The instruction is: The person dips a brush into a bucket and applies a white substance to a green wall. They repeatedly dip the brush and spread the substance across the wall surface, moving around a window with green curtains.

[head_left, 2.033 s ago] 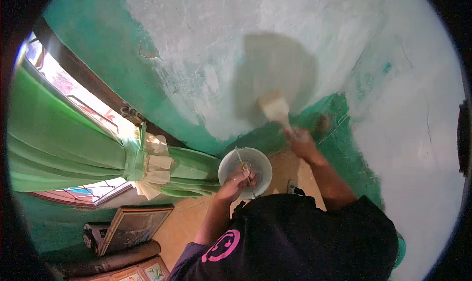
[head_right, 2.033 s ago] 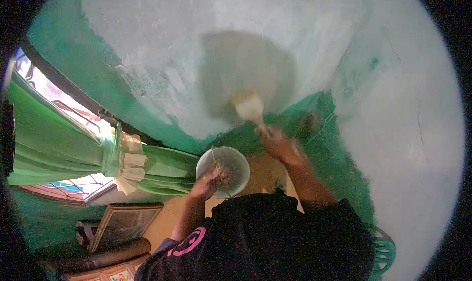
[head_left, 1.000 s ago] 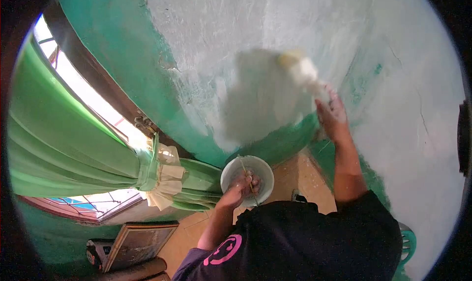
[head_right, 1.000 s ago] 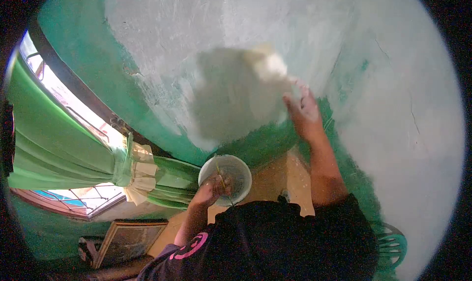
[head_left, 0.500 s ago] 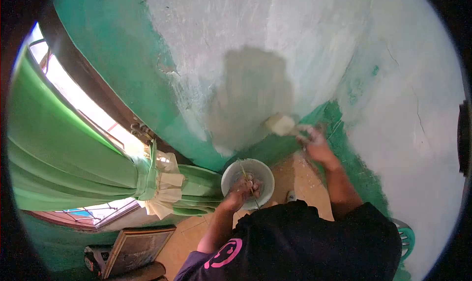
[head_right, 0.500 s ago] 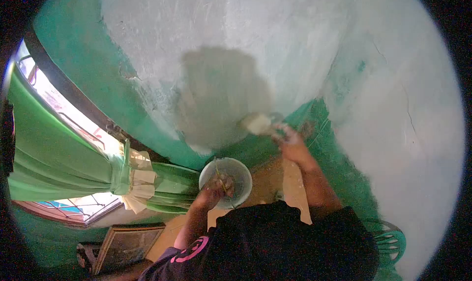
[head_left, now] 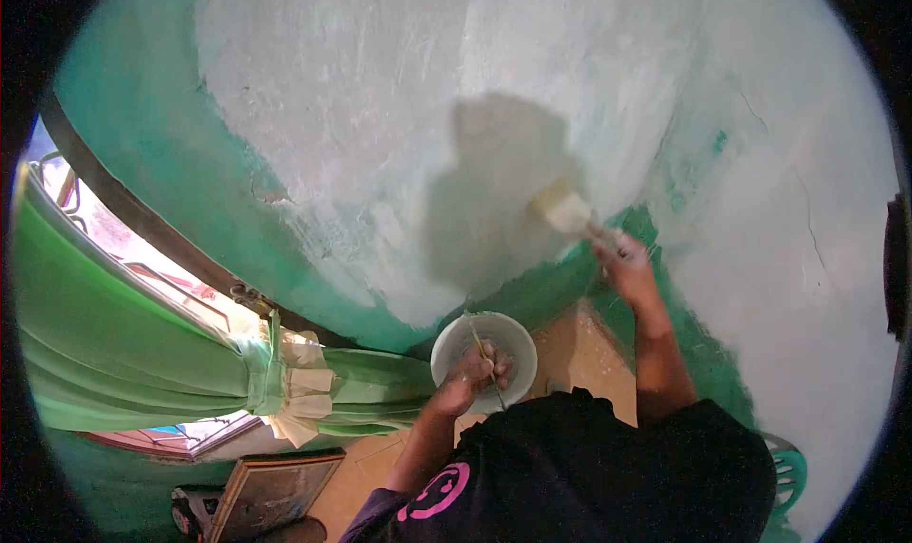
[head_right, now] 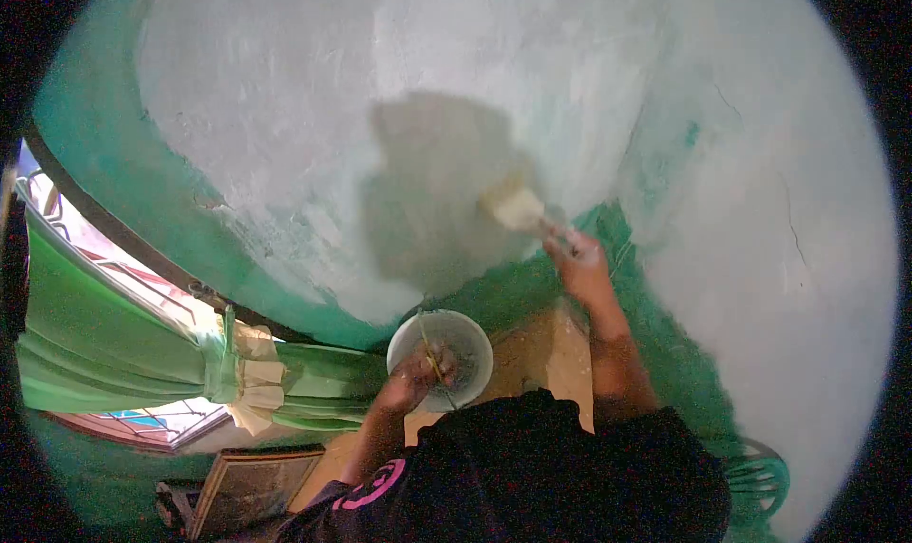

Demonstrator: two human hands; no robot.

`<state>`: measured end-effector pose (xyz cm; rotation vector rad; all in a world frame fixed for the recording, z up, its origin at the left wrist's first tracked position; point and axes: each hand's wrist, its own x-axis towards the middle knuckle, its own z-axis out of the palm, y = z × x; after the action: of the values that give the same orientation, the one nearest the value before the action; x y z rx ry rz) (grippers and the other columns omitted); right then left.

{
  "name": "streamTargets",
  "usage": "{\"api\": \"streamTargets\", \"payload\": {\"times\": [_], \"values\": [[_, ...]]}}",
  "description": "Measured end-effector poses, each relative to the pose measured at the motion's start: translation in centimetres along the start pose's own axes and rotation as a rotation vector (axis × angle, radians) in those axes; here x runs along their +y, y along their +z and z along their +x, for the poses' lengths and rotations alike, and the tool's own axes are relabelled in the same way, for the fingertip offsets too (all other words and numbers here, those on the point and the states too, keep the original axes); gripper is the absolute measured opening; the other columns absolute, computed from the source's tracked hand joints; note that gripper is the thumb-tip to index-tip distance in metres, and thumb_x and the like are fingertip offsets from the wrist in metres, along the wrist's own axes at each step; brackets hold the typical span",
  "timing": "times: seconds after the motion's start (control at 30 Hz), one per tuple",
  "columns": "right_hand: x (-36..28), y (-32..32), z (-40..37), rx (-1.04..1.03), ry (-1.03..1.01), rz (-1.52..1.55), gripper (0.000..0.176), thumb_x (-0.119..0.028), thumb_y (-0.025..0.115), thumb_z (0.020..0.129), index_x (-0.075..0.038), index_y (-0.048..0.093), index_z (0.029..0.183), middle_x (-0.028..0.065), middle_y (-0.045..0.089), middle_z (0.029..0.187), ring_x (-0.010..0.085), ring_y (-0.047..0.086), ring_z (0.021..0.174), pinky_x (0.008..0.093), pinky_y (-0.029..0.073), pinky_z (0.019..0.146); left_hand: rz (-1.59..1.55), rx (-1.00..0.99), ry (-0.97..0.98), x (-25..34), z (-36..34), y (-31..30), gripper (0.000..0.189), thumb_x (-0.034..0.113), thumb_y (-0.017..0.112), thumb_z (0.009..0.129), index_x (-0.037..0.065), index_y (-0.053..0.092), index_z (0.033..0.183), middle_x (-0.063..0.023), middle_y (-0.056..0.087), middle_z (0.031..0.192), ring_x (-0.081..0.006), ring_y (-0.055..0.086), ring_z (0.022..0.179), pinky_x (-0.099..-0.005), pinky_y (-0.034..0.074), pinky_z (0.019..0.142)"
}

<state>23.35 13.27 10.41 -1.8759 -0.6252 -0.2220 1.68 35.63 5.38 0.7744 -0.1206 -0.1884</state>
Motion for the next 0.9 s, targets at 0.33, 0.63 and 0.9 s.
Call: {"api": "streamTargets", "payload": {"times": [0.33,0.63,0.9], "values": [[-4.1,-7.2,3.4,-0.298,0.417,0.460,0.029,-0.018,0.050,0.084,-0.003,0.054,0.109,-0.0004,0.056,0.097,0.0072,0.044,0.070,0.0209,0.039,0.061,0.152,0.103,-0.016,0.9,4.1,3.9,0.030,0.032,0.053,0.080,0.011,0.036,0.092,-0.0030,0.040,0.081,-0.0160,0.043,0.077,-0.0279,0.034,0.069],[1.7,-6.4,7.4,-0.051,-0.055,0.085,0.029,-0.022,0.042,0.089,-0.008,0.056,0.110,-0.0021,0.048,0.062,0.0068,0.042,0.053,0.0212,0.035,0.047,0.238,0.106,0.071,1.4,6.6,7.2,0.027,0.030,0.051,0.081,0.010,0.036,0.092,-0.0027,0.038,0.083,-0.0141,0.039,0.075,-0.0276,0.035,0.069],[0.2,-7.8,3.6,-0.609,0.544,0.797,0.035,-0.034,0.047,0.086,-0.002,0.056,0.098,0.0069,0.055,0.073,0.0144,0.054,0.056,0.0240,0.045,0.053,0.228,0.136,0.097,-0.2,8.6,8.0,0.030,0.029,0.053,0.078,0.009,0.037,0.093,-0.0031,0.040,0.082,-0.0155,0.043,0.074,-0.0281,0.036,0.069]]}}
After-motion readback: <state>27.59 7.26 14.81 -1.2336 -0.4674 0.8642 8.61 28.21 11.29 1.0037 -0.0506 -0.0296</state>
